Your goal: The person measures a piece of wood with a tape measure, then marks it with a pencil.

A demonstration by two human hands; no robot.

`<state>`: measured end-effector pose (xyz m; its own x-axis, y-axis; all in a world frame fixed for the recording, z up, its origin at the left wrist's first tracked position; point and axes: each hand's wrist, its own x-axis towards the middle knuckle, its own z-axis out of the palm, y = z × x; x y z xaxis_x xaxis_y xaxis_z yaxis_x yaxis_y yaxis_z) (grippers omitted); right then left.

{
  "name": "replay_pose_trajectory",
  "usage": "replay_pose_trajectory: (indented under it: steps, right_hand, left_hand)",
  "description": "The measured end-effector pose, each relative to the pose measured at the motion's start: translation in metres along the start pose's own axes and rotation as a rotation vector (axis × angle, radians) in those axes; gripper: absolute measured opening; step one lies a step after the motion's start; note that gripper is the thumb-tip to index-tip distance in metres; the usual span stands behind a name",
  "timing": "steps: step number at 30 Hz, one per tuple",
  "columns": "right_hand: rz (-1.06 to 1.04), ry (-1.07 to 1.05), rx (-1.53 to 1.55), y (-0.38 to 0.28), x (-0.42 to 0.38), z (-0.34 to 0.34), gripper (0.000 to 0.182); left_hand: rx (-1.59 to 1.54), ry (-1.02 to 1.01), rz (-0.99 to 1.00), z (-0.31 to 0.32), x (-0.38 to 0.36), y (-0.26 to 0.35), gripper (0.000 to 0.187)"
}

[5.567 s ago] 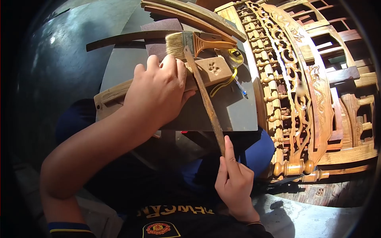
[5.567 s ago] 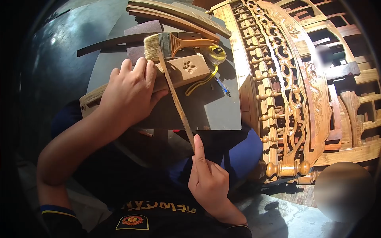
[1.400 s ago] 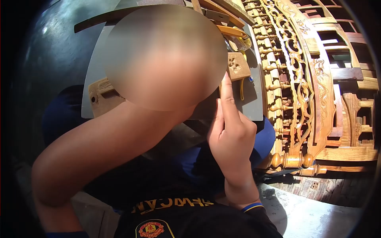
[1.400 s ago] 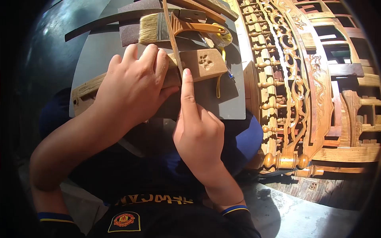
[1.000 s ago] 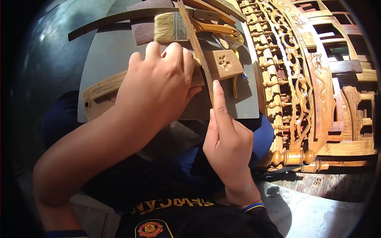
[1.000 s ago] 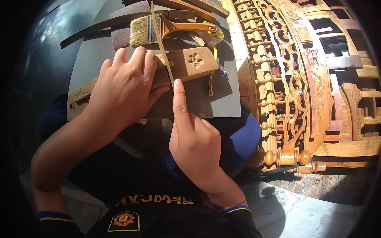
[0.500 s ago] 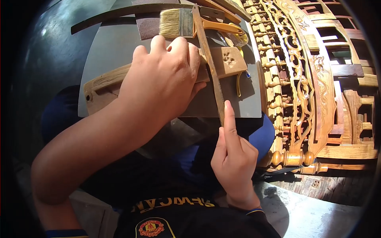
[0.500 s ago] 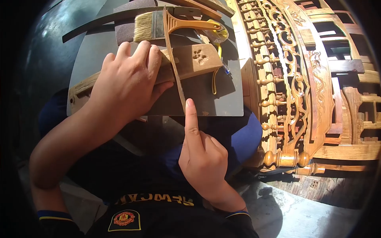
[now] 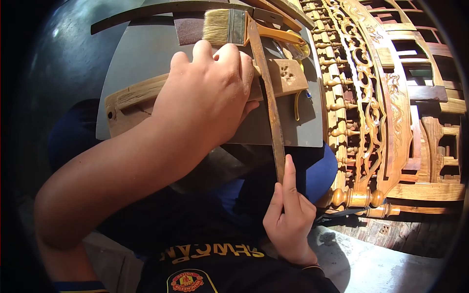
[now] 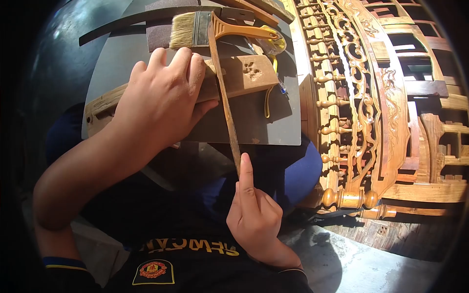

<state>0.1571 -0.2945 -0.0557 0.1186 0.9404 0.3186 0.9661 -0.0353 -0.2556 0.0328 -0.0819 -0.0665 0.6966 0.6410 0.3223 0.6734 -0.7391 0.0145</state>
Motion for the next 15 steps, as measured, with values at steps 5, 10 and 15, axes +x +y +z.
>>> replay_pose_trajectory:
  steps: [5, 10, 15]
  right_hand:
    - [-0.004, 0.059, -0.029, 0.007, 0.036, 0.013, 0.051]
    - [-0.040, 0.053, -0.038, 0.006, 0.034, 0.015, 0.049]
    - [0.030, -0.037, -0.028, 0.003, -0.012, -0.012, 0.043]
  left_hand:
    - [-0.007, 0.059, 0.016, 0.001, 0.000, 0.001, 0.060]
    - [-0.007, 0.038, -0.001, 0.000, 0.000, 0.000, 0.058]
    - [0.007, 0.032, 0.003, 0.001, -0.002, 0.001, 0.056]
